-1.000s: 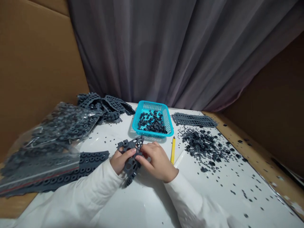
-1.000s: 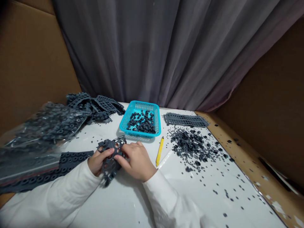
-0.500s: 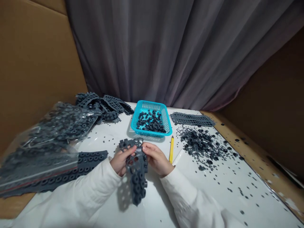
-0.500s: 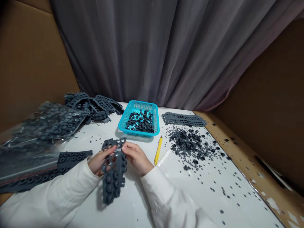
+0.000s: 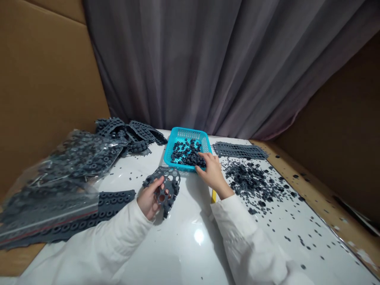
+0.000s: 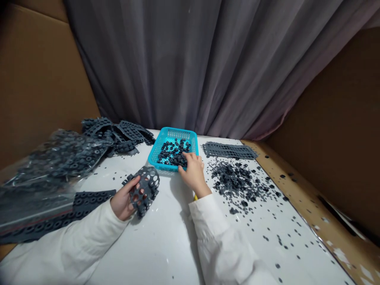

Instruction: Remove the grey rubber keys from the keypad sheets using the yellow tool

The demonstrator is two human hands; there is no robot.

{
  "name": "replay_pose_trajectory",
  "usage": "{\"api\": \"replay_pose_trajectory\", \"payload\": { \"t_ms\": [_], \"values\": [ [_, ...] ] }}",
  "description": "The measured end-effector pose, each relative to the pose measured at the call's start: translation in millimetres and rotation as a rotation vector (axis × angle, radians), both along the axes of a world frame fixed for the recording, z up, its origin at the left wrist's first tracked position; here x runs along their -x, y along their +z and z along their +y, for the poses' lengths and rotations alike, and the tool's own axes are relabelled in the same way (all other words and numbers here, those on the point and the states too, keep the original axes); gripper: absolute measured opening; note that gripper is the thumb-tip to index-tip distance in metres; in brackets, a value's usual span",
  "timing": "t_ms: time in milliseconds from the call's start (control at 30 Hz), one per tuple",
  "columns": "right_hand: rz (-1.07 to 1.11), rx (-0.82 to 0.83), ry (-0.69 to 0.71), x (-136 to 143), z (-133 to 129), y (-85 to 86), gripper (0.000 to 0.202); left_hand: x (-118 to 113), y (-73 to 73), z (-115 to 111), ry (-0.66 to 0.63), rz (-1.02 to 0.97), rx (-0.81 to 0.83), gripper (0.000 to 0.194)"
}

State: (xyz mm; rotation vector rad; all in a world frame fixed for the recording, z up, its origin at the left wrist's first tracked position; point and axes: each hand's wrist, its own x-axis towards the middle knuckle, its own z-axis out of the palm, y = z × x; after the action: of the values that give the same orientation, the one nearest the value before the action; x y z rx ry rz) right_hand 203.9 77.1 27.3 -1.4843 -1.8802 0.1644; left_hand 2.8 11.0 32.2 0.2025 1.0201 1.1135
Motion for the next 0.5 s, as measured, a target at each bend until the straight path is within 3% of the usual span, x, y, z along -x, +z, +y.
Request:
{"api": "replay_pose_trajectory", "payload": {
  "t_ms": [100, 167, 233, 333, 500],
  "values": [
    [-0.005, -0.103, 0.049, 11, -13, 2.8, 0.033, 1, 1.6, 1, -0.005, -0.02, 0.045, 0.031],
    [0.025, -0.109, 0.293, 23, -30, 7.9, 0.014, 1, -2.5, 1, -0.007, -0.014, 0.006, 0.028],
    [-0.04, -0.01, 0.525, 36, -48, 12.8, 0.016, 2, -9.3, 0, -0.018, 0.016, -0.072, 0.026],
    [-0.052, 0.055, 0.569, 50, -62, 14.4, 0.027, 5, -18.7, -2, -0.063, 0.09, -0.257, 0.029],
    [0.113, 0.161, 0.671, 53, -64, 6.3, 0.027, 12, -25.2, -2, -0.317, 0.231, -0.683, 0.029]
  ]
}}
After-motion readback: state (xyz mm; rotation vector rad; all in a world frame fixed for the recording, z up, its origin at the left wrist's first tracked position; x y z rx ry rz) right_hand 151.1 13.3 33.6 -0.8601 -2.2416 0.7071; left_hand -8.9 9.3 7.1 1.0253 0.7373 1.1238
